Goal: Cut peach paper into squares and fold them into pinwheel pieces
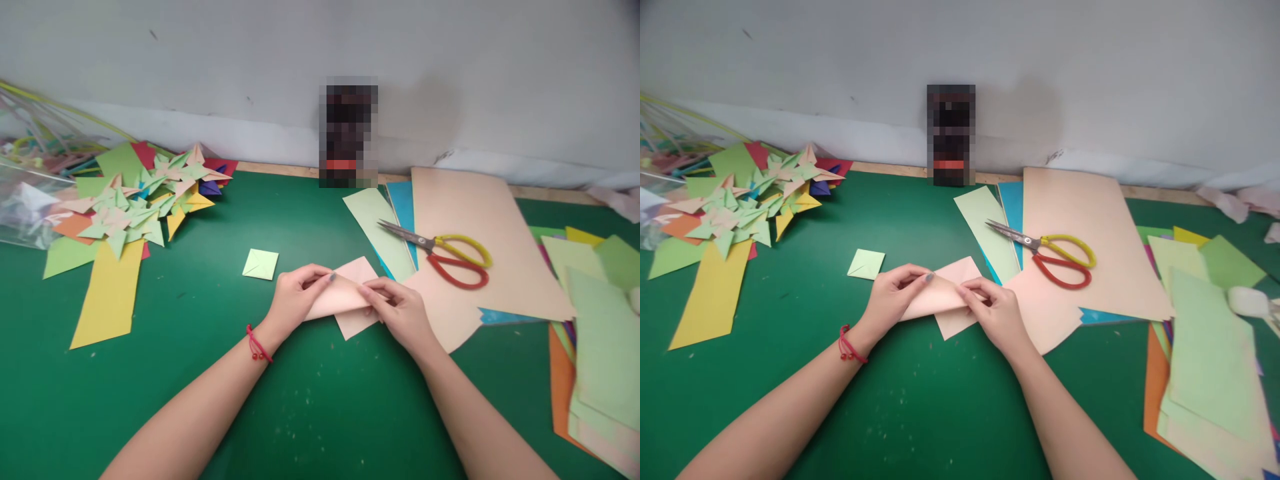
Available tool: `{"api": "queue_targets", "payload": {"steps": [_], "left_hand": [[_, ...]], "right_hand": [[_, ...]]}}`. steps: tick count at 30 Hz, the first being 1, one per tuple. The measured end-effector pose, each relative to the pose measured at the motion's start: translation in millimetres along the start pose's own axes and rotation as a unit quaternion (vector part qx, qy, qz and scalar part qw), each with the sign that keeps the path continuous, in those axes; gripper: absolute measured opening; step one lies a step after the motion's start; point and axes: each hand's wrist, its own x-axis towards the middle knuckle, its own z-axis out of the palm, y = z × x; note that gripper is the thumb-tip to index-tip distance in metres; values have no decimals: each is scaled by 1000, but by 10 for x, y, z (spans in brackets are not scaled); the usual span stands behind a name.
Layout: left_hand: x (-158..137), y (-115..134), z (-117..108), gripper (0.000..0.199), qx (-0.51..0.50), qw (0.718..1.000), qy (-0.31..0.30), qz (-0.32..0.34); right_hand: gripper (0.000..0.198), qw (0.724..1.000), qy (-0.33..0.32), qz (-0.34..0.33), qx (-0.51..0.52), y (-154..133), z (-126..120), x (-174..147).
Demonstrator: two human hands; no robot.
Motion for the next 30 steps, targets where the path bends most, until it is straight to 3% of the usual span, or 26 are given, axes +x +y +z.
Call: {"api": "queue_targets", "payload": {"steps": [12, 30], "left_hand": [[5, 8, 20, 15, -65, 998, -12, -19], [7, 19, 2, 20, -29, 998, -45, -35]], "right_hand": [[19, 1000, 11, -5, -9, -40, -1, -10], [18, 1000, 2, -15, -5, 13, 11, -2]]}}
